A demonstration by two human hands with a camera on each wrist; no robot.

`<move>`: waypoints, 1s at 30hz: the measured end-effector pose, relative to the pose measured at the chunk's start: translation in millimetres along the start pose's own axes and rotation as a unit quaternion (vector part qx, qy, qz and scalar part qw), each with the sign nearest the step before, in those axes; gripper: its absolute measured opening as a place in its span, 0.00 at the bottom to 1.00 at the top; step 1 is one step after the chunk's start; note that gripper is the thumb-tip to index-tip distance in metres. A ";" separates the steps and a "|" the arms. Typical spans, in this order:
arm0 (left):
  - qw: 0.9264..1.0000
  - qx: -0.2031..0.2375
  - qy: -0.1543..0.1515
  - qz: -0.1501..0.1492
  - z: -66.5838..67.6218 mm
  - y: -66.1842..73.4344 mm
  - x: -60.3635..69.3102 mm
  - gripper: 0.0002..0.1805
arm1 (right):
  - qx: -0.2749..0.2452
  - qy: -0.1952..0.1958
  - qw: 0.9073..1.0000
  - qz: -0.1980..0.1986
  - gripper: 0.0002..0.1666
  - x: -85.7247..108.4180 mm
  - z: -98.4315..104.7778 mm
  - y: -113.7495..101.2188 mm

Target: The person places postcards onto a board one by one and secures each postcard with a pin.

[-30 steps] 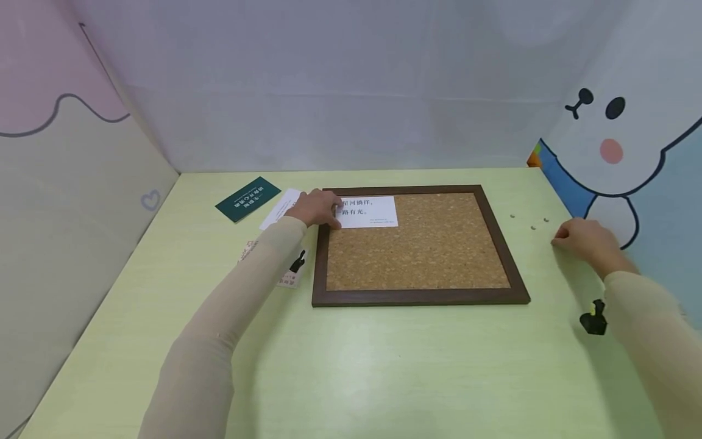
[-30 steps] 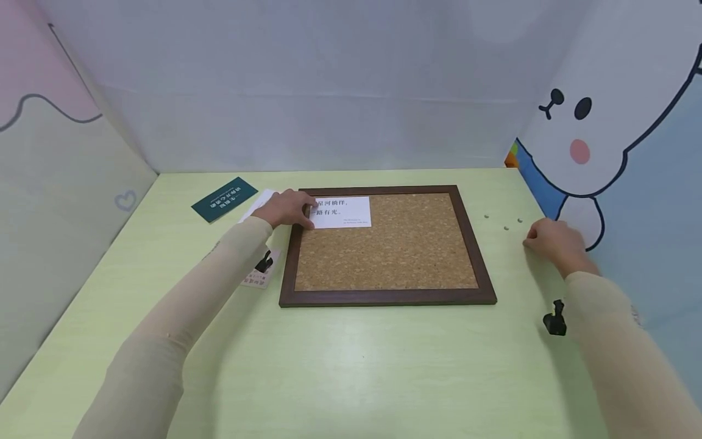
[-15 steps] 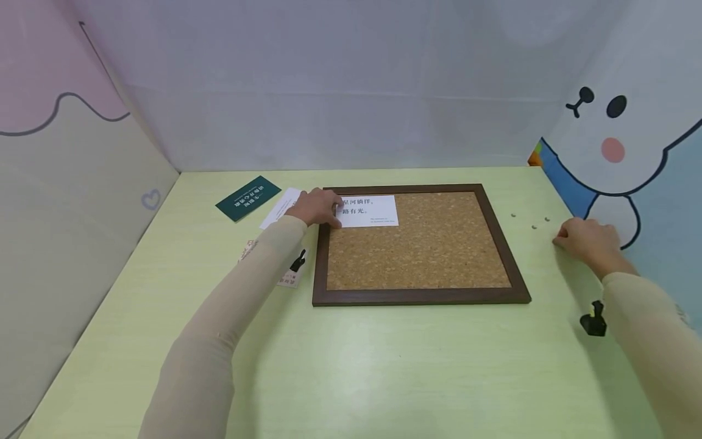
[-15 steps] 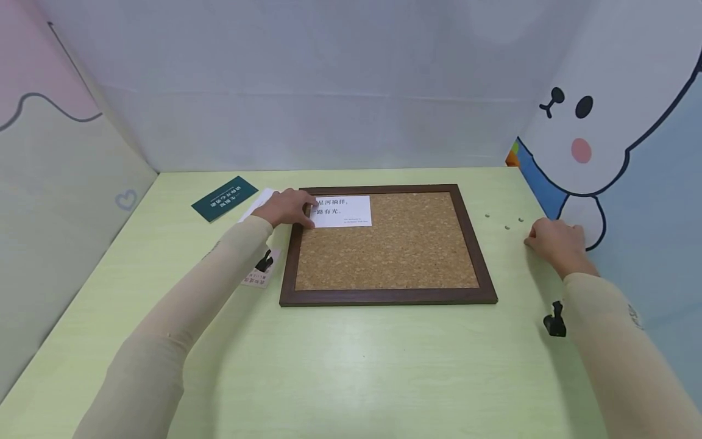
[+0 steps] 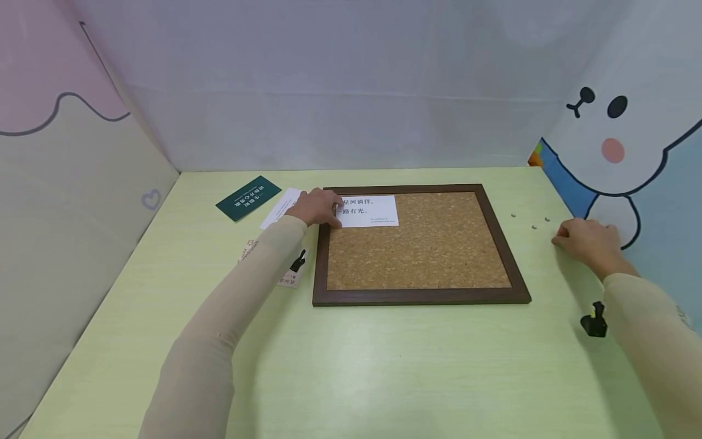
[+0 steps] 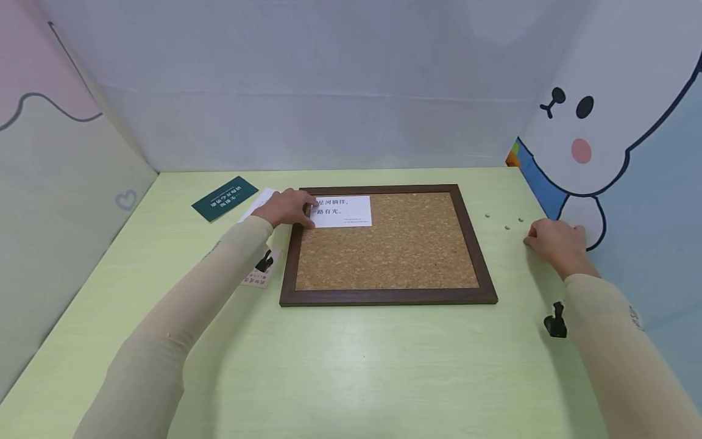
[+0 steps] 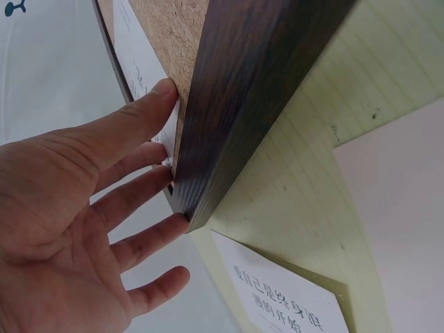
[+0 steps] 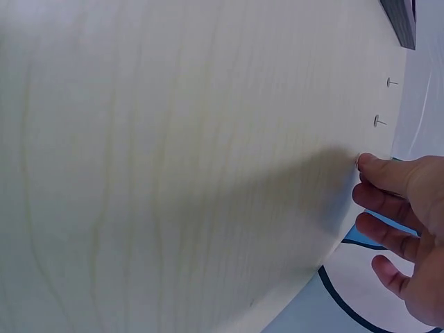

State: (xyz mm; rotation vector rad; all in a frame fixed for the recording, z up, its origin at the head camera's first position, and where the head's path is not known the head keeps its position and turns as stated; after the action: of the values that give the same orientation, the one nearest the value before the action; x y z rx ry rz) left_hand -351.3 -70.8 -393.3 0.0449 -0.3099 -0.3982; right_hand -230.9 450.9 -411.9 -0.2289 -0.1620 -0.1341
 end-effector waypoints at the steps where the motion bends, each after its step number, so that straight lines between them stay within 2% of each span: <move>1: 1.000 0.000 0.000 0.000 0.0 0.0 -0.2 0.34 | -0.001 0.002 1.000 0.002 0.12 0.0 -0.1 0.0; 21: 1.000 -0.003 0.002 0.001 -0.9 -0.3 -0.4 0.34 | -0.024 0.029 0.999 0.006 0.11 3.0 2.6 -3.4; 30: 1.000 0.000 0.003 0.005 0.3 0.6 0.4 0.34 | -0.054 0.036 0.998 0.010 0.13 4.9 2.3 -4.9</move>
State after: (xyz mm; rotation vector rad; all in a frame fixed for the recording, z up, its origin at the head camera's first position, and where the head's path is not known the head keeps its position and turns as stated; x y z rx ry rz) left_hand -350.8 -70.4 -392.8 0.0448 -0.3052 -0.3878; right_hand -227.2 446.1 -407.8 -0.3334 -0.0800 -0.1318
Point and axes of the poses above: each hand's wrist, its own x-axis away from the middle knuckle, its own z-axis out of the back of the hand, y = z × x, the point moved 2 cm from there along -x, towards the middle knuckle, and after that the axes turned 8 degrees about -x, right-handed, at the moved point
